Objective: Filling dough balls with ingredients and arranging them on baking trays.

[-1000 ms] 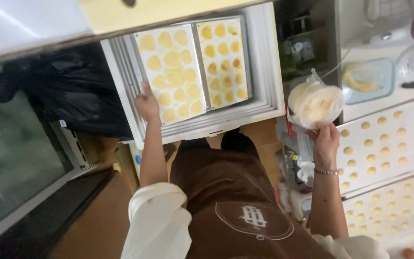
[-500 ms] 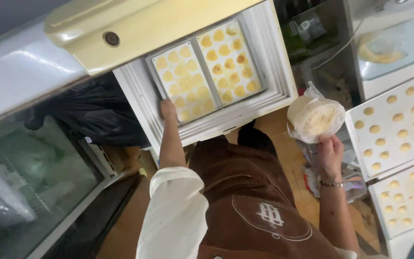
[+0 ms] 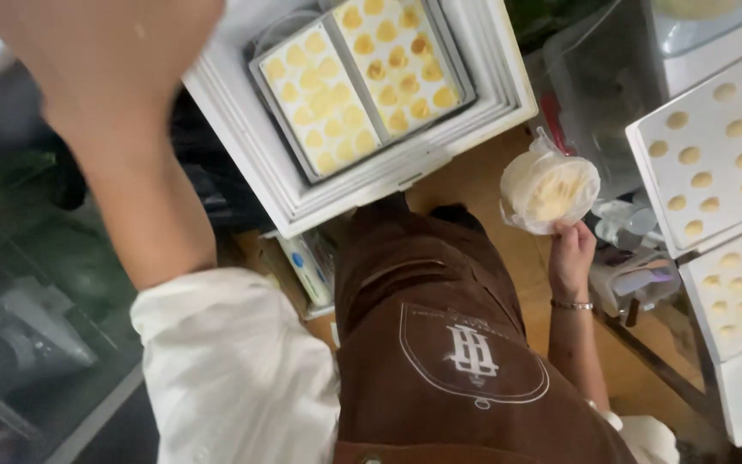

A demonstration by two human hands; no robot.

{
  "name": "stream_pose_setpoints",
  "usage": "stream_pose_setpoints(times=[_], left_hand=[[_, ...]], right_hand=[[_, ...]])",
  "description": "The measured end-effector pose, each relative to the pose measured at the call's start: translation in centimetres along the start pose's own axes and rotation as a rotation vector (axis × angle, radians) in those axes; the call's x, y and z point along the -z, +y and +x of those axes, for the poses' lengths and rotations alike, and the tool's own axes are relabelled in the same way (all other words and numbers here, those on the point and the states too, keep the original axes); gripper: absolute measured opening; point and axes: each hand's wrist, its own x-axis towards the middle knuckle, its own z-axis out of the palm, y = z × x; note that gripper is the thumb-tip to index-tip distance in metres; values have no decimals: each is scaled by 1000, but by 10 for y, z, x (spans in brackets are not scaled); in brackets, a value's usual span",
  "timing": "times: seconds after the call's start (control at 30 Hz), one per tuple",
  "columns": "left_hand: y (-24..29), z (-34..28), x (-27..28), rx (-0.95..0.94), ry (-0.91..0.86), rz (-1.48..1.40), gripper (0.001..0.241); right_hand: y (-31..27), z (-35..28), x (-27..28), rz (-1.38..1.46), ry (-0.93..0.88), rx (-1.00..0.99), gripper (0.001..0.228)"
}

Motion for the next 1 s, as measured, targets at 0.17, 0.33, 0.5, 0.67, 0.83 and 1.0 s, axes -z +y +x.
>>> stream_pose_setpoints(times=[0.17,0.33,0.5,0.67,0.83,1.0], left_hand=[[69,5,40,-45,-707,16,42],[169,-158,-28,-223,-487,-313,74],[214,-288,-151,-297,-613,-366,71],[273,-268,-134,-88,-523,-240,72],[435,-253,-76,467,-1479,-1842,84],[496,-247,-70,703,-1791,-2527,96]], right_hand=[[13,-23,49,61,67,42,27],[2,-52,93,-74,181,-6,24],[18,-86,148,-207,267,31,20],[-5,-116,163,-336,227,44,20],[-65,-120,136,-243,115,94,20],[-94,-118,132,-433,-68,369,13]])
